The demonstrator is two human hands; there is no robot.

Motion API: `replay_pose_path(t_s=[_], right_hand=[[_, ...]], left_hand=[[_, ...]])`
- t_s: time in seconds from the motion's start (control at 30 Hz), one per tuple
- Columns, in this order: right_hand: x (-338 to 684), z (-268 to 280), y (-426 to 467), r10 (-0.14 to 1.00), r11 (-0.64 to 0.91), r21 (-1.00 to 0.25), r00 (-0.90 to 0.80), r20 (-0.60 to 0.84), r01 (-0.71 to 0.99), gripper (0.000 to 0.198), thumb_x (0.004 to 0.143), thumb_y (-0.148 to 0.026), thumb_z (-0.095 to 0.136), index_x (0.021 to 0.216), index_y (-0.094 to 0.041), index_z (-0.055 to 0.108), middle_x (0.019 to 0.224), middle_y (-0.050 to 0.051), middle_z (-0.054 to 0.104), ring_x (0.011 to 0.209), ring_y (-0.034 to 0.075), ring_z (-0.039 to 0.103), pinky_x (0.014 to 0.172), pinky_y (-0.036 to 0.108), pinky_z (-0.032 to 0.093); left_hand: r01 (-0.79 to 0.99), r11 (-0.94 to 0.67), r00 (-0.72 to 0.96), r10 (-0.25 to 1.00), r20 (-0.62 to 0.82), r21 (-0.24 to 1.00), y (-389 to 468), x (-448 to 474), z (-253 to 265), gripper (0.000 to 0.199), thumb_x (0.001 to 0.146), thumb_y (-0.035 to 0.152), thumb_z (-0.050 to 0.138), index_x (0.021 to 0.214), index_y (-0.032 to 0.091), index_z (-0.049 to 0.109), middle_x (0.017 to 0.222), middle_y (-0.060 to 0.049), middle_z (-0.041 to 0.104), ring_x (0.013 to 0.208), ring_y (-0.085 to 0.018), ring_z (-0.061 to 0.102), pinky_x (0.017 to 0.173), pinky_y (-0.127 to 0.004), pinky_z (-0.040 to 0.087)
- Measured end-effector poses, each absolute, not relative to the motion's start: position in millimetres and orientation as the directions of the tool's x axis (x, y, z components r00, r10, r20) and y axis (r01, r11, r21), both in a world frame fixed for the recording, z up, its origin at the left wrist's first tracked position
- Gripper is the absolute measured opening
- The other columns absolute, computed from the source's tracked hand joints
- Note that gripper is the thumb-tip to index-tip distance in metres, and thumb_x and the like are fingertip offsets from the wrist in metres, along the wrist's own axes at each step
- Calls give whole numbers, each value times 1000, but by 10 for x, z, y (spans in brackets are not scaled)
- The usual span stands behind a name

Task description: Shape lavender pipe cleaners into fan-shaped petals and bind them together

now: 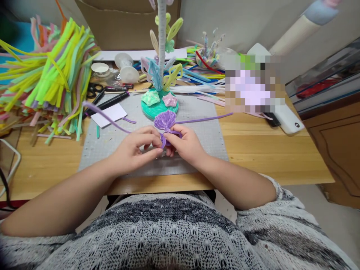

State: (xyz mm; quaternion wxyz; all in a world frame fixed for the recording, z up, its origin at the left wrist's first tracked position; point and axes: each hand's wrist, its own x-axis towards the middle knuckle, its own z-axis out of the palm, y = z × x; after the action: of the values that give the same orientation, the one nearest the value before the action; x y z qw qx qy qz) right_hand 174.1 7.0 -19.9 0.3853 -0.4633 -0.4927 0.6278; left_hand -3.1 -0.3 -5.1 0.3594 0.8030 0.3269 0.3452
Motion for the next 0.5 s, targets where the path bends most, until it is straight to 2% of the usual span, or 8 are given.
replay_pose_path(t_s=[0.1,0.17,0.23,0.3,0.4,0.5], right_hand=[[1751,-241,99,937,-246,-967,-274,-218,-69,20,74,-35,68,72,-20,55,47,-6,61,37,10,56,36,19,45],[1758,-255,128,943,-248,-965,-249,-221,-84,21,73,-35,69,70,-20,54,45,-6,60,35,10,55,36,19,45],[1769,-258,174,950,-254,-960,-215,-225,-120,21,71,-33,69,69,-20,54,46,-6,60,35,10,54,35,19,45],[1789,-258,238,959,-256,-952,-166,-229,-167,22,69,-33,71,69,-19,53,48,-6,61,34,10,53,34,19,43],[1833,-265,353,972,-236,-943,-77,-224,-234,28,66,-35,73,68,-19,50,49,-5,61,34,9,52,32,18,40],[1884,-286,463,982,-158,-934,52,-183,-320,28,69,-31,72,69,-20,47,53,-5,61,36,7,53,34,16,39]], left_hand=[[353,-451,548,810,210,820,-16,-22,-47,21,83,26,61,66,15,56,71,0,50,66,-13,48,61,-26,41],[395,-510,551,797,248,764,-25,-27,-51,25,83,30,63,63,16,56,75,-2,51,71,-14,50,67,-29,42],[326,-637,592,713,375,698,-39,-36,-44,24,82,29,63,63,16,58,86,-6,58,82,-17,54,75,-33,44],[194,-709,657,607,447,678,-60,-41,-22,24,84,28,61,63,17,58,83,-7,62,80,-17,55,75,-33,45],[45,-656,775,498,388,753,-101,-35,29,24,87,25,55,64,19,58,65,-4,62,66,-14,54,67,-31,45],[-30,-571,858,406,314,820,-134,-32,91,22,87,24,56,66,20,60,64,-5,65,64,-15,56,66,-31,46]])
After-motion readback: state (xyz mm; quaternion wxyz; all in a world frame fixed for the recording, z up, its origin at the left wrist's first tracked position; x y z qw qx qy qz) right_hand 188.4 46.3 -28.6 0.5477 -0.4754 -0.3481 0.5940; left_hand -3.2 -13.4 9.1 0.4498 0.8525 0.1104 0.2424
